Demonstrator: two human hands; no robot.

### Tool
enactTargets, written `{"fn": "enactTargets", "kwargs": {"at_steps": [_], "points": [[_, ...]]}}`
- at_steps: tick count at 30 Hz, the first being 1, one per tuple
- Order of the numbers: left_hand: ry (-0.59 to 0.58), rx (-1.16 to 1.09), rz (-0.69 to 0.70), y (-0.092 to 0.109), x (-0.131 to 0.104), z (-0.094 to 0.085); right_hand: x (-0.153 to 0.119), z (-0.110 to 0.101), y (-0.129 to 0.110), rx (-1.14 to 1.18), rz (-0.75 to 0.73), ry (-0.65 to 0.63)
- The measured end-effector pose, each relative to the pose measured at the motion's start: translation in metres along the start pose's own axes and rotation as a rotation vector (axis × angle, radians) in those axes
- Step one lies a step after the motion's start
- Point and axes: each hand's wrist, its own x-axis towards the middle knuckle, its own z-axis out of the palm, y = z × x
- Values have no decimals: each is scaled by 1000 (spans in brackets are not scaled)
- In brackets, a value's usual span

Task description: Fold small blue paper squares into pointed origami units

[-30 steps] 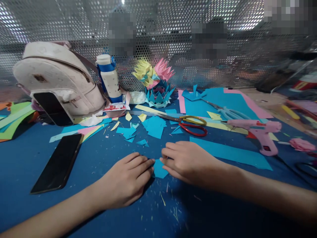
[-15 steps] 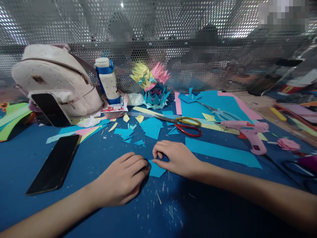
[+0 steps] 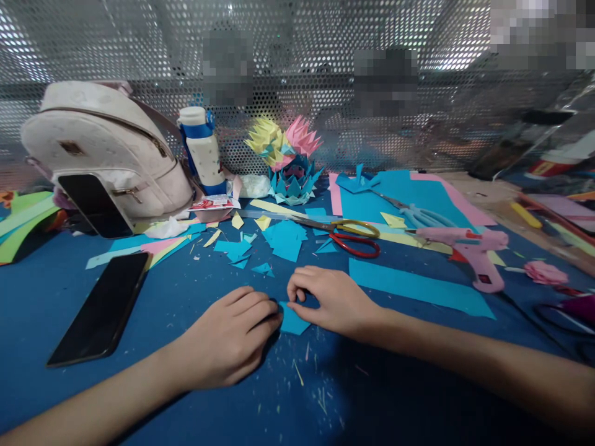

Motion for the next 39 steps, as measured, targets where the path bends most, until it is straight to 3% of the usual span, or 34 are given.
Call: {"fn": "enactTargets", "kwargs": {"at_steps": [8,15,23,27,29,34,39], "points": [[20,24,6,-1,-1,0,-8,7,5,-264,-291,132],[9,24,-1,-2,-1,1,-9,-5,0,-487,-471,35],[-13,-4,33,-5,-2,0,-18,-23,-11,-491,-418,-167],[-20,-75,24,-7,-1,-2,-18,-30,-12,-464,-382,-205],[-20,-113,10,-8,-1,-3,-16,-33,-11,-398,-319,-222],[-14,-100,-1,-7,0,-3,-13,-30,-12,-137,5,-182],[-39,-62,16,-5,0,-2,-13,-24,-17,20,78,-156]]}}
